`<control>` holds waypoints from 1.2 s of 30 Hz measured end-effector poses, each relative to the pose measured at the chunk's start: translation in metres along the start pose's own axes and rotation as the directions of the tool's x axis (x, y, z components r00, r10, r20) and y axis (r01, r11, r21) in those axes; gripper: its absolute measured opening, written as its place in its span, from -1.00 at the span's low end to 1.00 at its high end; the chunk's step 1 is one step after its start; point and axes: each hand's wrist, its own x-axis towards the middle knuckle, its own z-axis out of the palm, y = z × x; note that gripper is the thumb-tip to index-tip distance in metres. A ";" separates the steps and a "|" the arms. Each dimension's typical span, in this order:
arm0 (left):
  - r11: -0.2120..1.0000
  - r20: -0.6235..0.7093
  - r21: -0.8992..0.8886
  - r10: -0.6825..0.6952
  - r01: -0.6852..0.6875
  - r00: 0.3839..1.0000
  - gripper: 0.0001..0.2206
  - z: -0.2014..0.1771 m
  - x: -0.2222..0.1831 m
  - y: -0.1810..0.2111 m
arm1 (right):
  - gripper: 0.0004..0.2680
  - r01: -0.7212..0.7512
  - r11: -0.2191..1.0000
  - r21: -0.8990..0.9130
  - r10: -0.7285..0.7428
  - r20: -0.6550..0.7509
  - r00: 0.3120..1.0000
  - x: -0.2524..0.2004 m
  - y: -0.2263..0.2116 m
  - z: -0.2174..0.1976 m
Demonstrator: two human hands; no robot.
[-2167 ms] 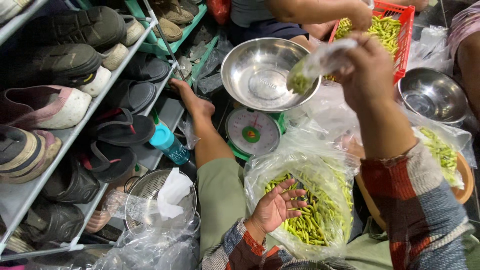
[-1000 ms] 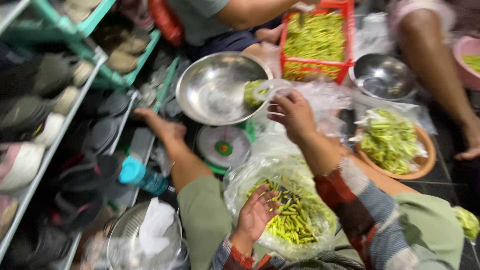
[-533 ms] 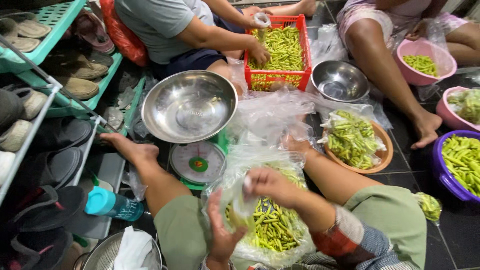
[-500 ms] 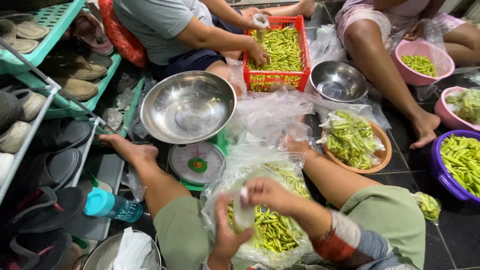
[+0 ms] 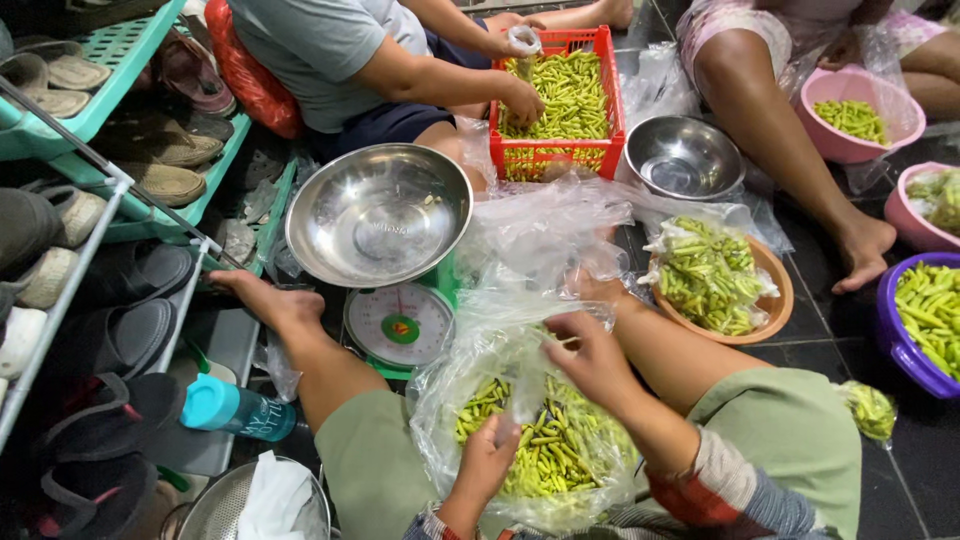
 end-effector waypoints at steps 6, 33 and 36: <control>0.965 0.016 0.235 0.115 -0.115 0.993 -0.78 0.008 0.024 -0.033 | -0.96 0.663 0.551 -0.507 -0.115 0.741 0.662 -0.048 0.001 0.055; 0.991 0.173 -0.016 0.135 -0.135 0.976 -0.84 0.000 0.004 -0.024 | -0.88 0.536 0.844 0.015 -0.413 0.655 0.632 -0.014 0.003 -0.011; 0.986 0.223 0.014 0.159 -0.167 0.962 -0.82 0.005 0.009 -0.028 | -0.86 0.419 0.907 0.044 -0.319 0.723 0.613 -0.013 -0.010 -0.031</control>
